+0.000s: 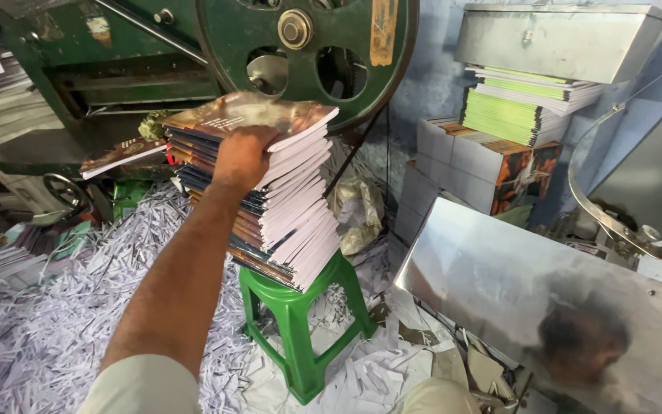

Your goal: The person repeatedly picks up a book, places it on a binding machine, and operates the machine to bind the book. The person then removes the bound book and places it on a stack. This process is repeated multiple times.

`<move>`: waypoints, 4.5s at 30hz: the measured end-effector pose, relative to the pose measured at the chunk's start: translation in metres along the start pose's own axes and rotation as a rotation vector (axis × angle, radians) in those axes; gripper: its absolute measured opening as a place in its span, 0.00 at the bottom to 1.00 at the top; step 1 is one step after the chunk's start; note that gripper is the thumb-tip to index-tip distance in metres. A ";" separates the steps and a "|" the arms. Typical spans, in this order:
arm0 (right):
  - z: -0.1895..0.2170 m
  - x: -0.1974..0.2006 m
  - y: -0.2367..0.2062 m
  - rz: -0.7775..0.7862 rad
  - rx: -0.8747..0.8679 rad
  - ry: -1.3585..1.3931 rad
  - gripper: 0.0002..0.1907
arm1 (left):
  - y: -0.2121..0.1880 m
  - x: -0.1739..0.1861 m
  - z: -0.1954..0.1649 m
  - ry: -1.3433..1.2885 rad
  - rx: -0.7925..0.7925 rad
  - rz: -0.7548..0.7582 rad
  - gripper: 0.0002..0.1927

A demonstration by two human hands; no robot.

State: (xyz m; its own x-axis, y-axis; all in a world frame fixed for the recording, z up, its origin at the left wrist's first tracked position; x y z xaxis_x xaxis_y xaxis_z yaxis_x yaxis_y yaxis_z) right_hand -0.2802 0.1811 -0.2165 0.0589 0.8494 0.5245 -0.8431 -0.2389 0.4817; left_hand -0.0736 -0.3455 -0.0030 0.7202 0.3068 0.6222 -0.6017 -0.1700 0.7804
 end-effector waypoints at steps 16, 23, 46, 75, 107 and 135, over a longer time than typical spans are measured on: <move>0.057 0.038 -0.019 0.335 -0.221 0.208 0.22 | 0.020 0.045 -0.099 0.297 -0.326 -0.245 0.19; 0.135 0.015 0.005 0.686 -0.053 1.185 0.27 | 0.001 0.055 -0.201 0.067 -0.536 -0.341 0.18; 0.130 0.038 0.006 0.078 -0.201 1.067 0.20 | -0.126 0.034 -0.333 -0.368 -0.789 -0.145 0.34; 0.019 0.132 -0.039 -0.124 0.016 0.727 0.13 | -0.030 0.018 -0.264 -1.220 -0.185 0.707 0.13; 0.105 0.066 -0.055 0.323 -0.031 0.495 0.19 | -0.061 -0.015 -0.183 -1.047 0.560 0.143 0.04; -0.115 0.059 0.090 -0.305 -0.449 0.544 0.11 | 0.096 -0.321 -0.380 -1.102 0.440 0.632 0.10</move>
State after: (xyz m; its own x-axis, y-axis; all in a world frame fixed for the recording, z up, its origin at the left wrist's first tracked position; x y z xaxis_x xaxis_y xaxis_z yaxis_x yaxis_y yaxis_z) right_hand -0.4142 0.2639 -0.2222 0.1498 0.9868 -0.0612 -0.9748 0.1578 0.1577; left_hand -0.4940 -0.1043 -0.1510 0.3880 -0.8082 0.4431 -0.9215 -0.3501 0.1683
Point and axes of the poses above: each hand's wrist, its own y-axis towards the middle knuckle, its own x-axis out of the back of the hand, z = x × y, the point moved 2 cm from there along y, towards the middle knuckle, and after that the axes turned 6 degrees about x, right-handed, at the moved point
